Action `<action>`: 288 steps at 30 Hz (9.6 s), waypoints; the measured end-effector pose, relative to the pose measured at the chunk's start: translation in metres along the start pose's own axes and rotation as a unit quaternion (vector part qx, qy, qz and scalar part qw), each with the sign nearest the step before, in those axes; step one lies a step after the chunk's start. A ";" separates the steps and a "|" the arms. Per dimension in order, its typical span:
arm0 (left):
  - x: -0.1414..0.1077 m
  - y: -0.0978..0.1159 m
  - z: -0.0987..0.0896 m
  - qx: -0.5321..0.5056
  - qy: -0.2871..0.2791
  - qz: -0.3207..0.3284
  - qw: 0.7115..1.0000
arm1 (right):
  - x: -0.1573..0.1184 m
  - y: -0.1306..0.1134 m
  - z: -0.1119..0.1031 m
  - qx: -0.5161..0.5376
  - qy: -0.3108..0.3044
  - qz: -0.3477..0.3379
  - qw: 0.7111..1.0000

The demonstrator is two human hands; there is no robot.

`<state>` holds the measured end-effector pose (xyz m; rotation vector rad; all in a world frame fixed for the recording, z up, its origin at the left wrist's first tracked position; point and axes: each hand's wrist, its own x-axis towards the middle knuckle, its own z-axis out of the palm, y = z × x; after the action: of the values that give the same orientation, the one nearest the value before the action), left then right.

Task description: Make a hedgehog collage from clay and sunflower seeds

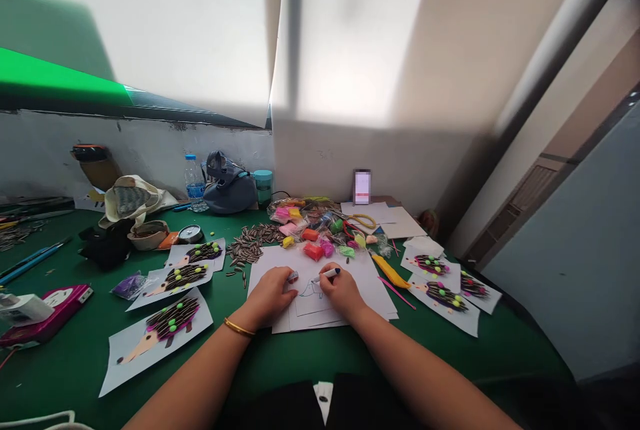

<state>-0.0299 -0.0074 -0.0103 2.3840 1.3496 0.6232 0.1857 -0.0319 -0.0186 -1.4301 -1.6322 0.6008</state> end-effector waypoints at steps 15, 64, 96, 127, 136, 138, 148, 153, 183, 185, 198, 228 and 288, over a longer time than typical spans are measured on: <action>0.000 0.001 -0.001 0.007 -0.002 -0.002 1.000 | -0.001 -0.003 -0.002 -0.024 0.032 0.009 0.999; 0.000 0.001 -0.001 0.007 -0.006 -0.009 1.000 | -0.012 -0.009 -0.013 -0.048 0.017 0.024 0.998; 0.002 -0.002 0.001 0.006 -0.006 -0.009 1.000 | -0.010 -0.005 -0.012 -0.053 0.044 0.016 0.998; 0.000 0.009 -0.007 -0.002 -0.020 -0.020 1.000 | -0.014 -0.008 -0.018 -0.063 0.036 0.020 0.997; 0.001 0.009 -0.007 -0.002 -0.027 -0.025 0.999 | -0.015 -0.004 -0.023 -0.069 0.034 0.024 0.997; 0.001 0.009 -0.007 -0.003 -0.026 -0.027 0.999 | -0.015 -0.004 -0.022 -0.072 0.030 0.025 0.997; 0.000 0.010 -0.008 0.002 -0.020 -0.022 1.000 | -0.015 -0.005 -0.022 -0.069 0.027 0.009 0.997; 0.000 0.008 -0.006 -0.004 -0.018 -0.023 1.000 | -0.014 -0.003 -0.020 -0.071 0.021 0.008 0.997; -0.001 0.007 -0.006 0.001 -0.014 -0.012 1.000 | -0.012 0.006 -0.017 -0.047 0.005 -0.023 0.999; -0.001 0.006 -0.005 0.001 -0.012 -0.011 1.000 | -0.011 0.006 -0.017 -0.044 0.006 -0.025 0.999; 0.000 0.005 -0.004 0.003 -0.010 -0.011 1.000 | -0.009 0.007 -0.015 -0.036 -0.013 -0.049 0.998; 0.000 0.009 -0.007 0.006 -0.017 -0.017 1.000 | -0.010 0.005 -0.019 -0.040 0.036 -0.002 0.999; 0.000 0.008 -0.006 0.003 -0.018 -0.020 1.000 | -0.013 0.009 -0.029 -0.044 0.047 0.003 0.998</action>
<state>-0.0275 -0.0105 -0.0016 2.3559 1.3828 0.5630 0.2141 -0.0475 -0.0149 -1.5048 -1.5984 0.4622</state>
